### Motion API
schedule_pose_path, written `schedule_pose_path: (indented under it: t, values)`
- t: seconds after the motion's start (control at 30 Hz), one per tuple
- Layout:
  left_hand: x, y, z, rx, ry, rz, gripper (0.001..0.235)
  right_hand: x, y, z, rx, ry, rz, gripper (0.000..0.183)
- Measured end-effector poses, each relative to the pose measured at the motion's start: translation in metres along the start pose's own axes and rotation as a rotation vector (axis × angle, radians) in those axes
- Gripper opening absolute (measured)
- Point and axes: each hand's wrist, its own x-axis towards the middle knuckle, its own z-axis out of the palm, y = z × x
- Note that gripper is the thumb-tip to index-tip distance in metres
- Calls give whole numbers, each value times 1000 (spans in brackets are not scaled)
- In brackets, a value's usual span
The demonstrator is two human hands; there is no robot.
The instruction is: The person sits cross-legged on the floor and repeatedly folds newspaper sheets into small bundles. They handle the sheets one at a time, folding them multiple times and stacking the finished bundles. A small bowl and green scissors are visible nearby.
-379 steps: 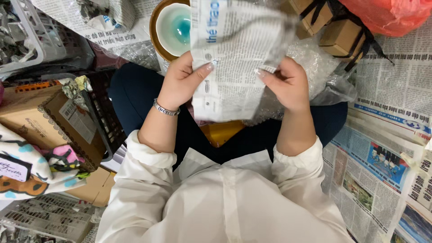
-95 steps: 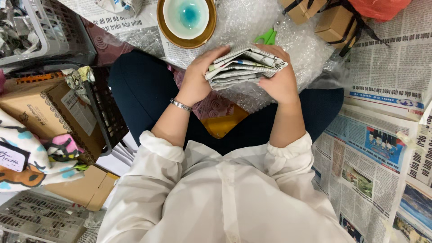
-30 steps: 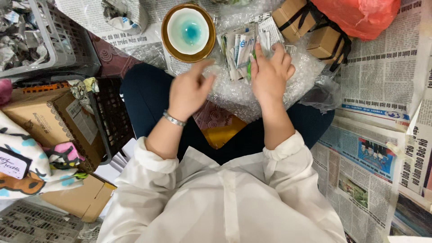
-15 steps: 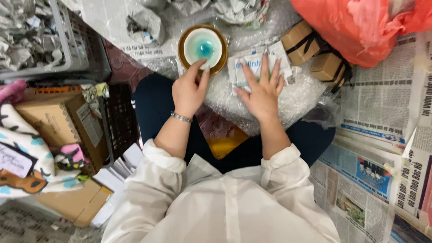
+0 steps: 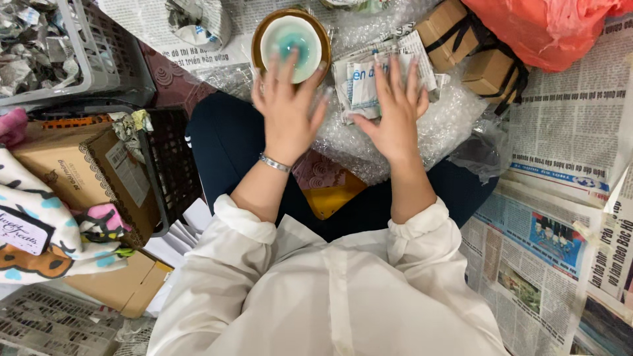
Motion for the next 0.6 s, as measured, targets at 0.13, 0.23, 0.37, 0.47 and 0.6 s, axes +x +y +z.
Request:
schedule_pose_path:
  t: [0.13, 0.23, 0.37, 0.47, 0.6]
  values:
    - [-6, 15, 7, -136, -60, 151, 40, -2, 8, 6, 89, 113, -47, 82]
    - [-5, 16, 8, -188, -106, 189, 41, -1, 12, 3, 200, 119, -87, 93]
    - [-3, 11, 6, -148, -141, 208, 40, 2, 7, 2, 93, 58, -9, 87]
    - [-2, 12, 6, -150, -179, 229, 45, 5, 8, 6, 144, 184, -3, 65]
    - [-3, 17, 6, -175, -218, 292, 44, 4, 26, 17, 267, 443, -7, 35]
